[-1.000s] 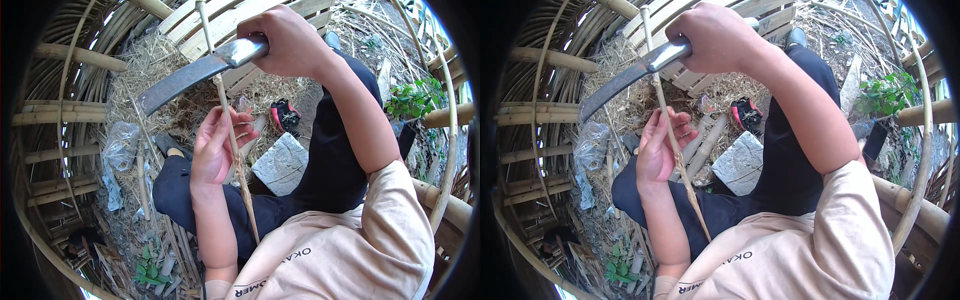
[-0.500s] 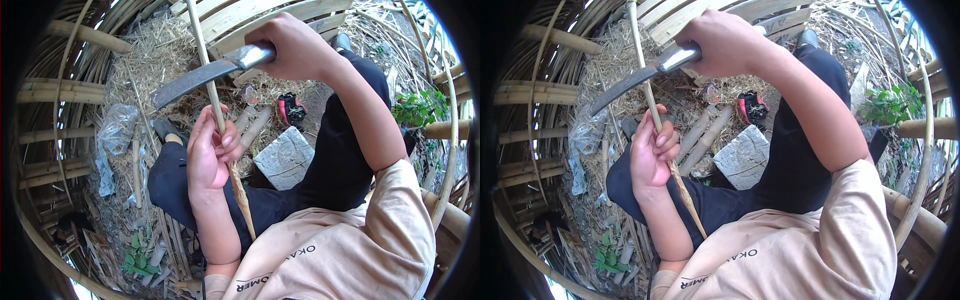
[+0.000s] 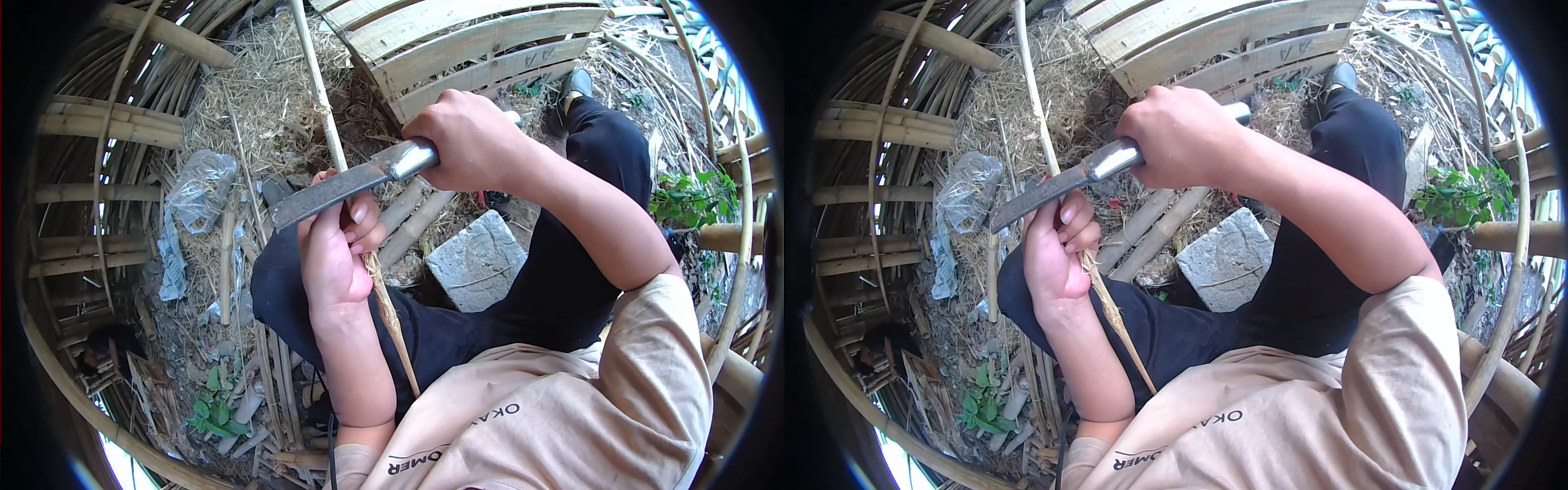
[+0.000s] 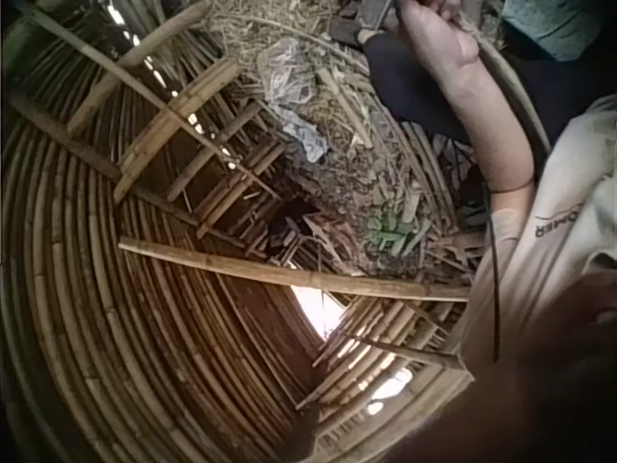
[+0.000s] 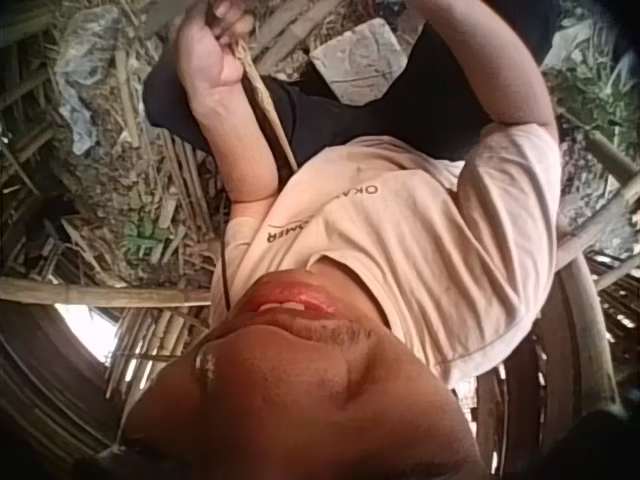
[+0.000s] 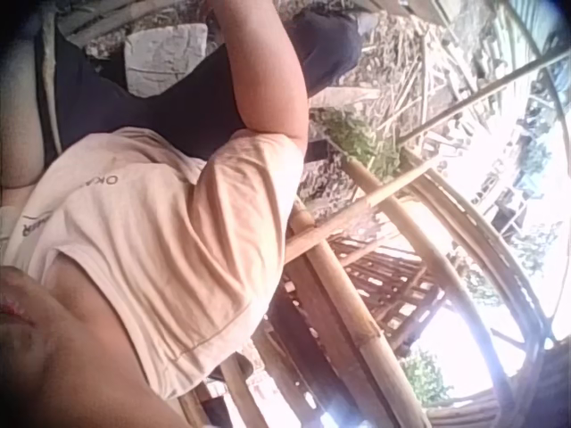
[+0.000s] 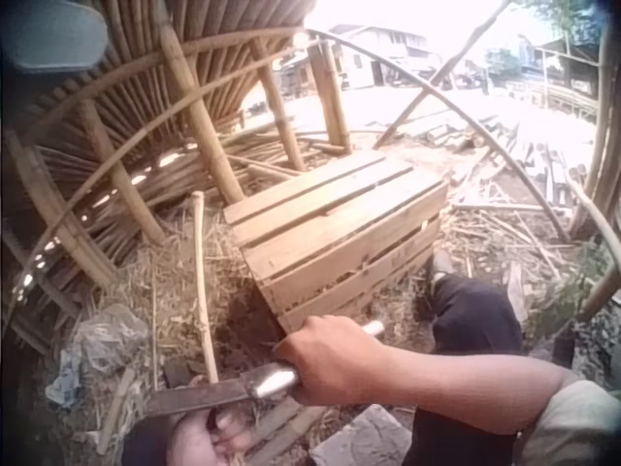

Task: The person shaves a bamboo stick with a knife.

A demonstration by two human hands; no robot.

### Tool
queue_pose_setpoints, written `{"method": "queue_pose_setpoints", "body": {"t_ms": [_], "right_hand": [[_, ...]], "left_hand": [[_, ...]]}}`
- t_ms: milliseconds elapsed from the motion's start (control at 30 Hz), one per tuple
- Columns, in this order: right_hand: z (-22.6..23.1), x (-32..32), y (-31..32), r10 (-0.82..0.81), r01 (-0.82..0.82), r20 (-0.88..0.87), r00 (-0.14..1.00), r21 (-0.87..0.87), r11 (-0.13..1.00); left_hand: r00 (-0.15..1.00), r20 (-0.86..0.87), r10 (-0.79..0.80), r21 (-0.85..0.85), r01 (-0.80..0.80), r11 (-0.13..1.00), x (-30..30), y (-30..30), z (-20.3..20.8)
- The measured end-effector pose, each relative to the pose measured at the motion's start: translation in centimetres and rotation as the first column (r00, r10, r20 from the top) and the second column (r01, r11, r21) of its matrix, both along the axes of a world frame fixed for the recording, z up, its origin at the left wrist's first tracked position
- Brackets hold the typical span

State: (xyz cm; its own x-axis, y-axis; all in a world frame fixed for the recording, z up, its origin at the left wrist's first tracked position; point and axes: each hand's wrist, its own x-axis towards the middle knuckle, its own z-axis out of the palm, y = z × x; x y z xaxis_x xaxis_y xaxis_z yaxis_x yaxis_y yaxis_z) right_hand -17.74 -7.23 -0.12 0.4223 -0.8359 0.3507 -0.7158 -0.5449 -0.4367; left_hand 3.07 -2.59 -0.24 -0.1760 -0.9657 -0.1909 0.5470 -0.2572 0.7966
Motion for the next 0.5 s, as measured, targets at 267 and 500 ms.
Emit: {"method": "queue_pose_setpoints", "body": {"t_ms": [267, 500], "right_hand": [[-1.4, 0.8, -1.0, -0.101, 0.099, -0.017, 0.995, -0.073, 0.992], [-1.9, 0.9, -1.9, -0.105, 0.106, 0.01, 0.994, -0.105, 0.989]], "left_hand": [[0.987, 0.114, 0.116, -0.042, -0.112, 0.993, -0.9, 0.6, -0.1], [0.976, 0.162, 0.142, -0.024, -0.14, 0.99, -1.0, 0.6, 0.2]]}}
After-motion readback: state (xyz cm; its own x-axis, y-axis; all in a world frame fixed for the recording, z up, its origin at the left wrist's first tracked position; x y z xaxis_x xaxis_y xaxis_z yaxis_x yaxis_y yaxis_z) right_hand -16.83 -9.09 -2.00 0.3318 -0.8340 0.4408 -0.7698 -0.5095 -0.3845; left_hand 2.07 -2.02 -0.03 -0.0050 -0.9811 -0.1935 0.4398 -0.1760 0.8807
